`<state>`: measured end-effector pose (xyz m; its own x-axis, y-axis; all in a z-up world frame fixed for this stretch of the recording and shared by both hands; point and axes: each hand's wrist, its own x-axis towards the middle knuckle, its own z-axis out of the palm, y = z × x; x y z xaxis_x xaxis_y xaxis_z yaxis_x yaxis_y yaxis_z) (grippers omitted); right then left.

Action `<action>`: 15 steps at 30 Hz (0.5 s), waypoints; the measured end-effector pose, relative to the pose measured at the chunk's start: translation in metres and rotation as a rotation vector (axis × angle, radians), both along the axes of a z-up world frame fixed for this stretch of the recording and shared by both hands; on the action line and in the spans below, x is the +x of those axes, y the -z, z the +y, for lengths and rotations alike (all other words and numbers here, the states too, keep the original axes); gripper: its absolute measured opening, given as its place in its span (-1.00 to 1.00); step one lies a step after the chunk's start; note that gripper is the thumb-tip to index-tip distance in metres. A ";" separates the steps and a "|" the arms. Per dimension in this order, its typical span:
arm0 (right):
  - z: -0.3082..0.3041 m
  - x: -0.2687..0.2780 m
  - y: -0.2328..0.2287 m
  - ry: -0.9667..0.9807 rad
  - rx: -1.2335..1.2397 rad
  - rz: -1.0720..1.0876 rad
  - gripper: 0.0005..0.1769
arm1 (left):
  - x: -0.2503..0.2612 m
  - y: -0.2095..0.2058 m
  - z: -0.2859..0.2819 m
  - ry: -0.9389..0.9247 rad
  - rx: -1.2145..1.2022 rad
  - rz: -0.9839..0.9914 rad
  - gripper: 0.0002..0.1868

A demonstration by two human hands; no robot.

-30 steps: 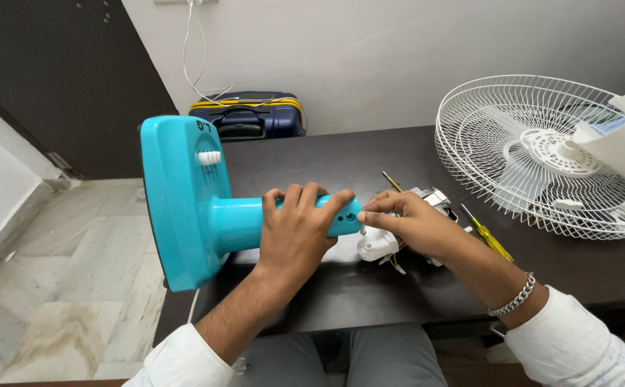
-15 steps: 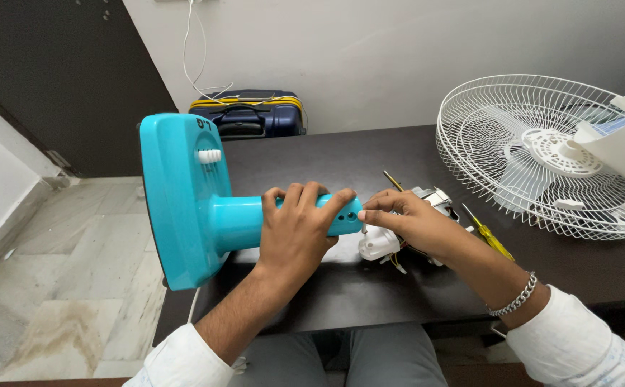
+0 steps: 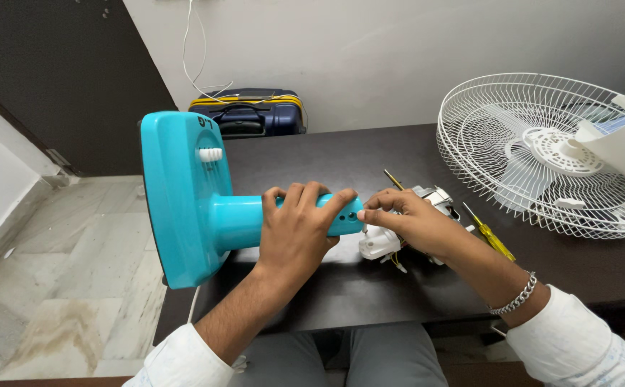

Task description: The person disassembles a teal table fan by removing the rear cover with a screwdriver, then detaches the motor assembly from the neck. They manipulate the internal wiring and components, then reattach the motor assembly and secure it with screws.

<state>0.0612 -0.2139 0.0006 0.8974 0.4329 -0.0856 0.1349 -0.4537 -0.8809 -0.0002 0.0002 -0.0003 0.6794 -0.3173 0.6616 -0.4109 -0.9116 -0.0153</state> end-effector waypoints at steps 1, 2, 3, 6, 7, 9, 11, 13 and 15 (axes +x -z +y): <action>0.000 -0.001 -0.001 0.005 -0.003 0.007 -0.60 | 0.000 0.000 0.000 0.000 0.001 -0.004 -0.25; 0.000 -0.001 -0.001 0.009 -0.007 0.015 -0.60 | 0.001 0.000 -0.001 0.000 0.003 -0.008 -0.25; 0.001 -0.001 -0.001 0.014 -0.011 0.022 -0.60 | 0.001 0.000 -0.001 -0.001 0.004 -0.013 -0.25; 0.002 0.000 0.000 0.002 -0.017 -0.016 -0.59 | 0.001 0.000 0.000 -0.003 0.005 -0.013 -0.25; 0.001 0.001 0.001 -0.007 -0.014 -0.035 -0.59 | 0.001 0.001 -0.001 -0.005 0.007 -0.015 -0.25; 0.001 0.002 0.002 -0.026 -0.009 -0.075 -0.59 | 0.001 0.001 -0.001 -0.009 0.012 -0.021 -0.26; 0.000 0.003 0.004 -0.038 -0.005 -0.099 -0.58 | 0.001 0.001 -0.001 -0.014 0.012 -0.013 -0.25; -0.002 0.004 0.005 -0.033 -0.001 -0.101 -0.57 | 0.002 0.001 -0.002 -0.018 0.007 -0.011 -0.25; -0.003 0.004 0.005 -0.011 0.002 -0.077 -0.56 | 0.003 0.001 -0.002 -0.021 -0.003 -0.014 -0.25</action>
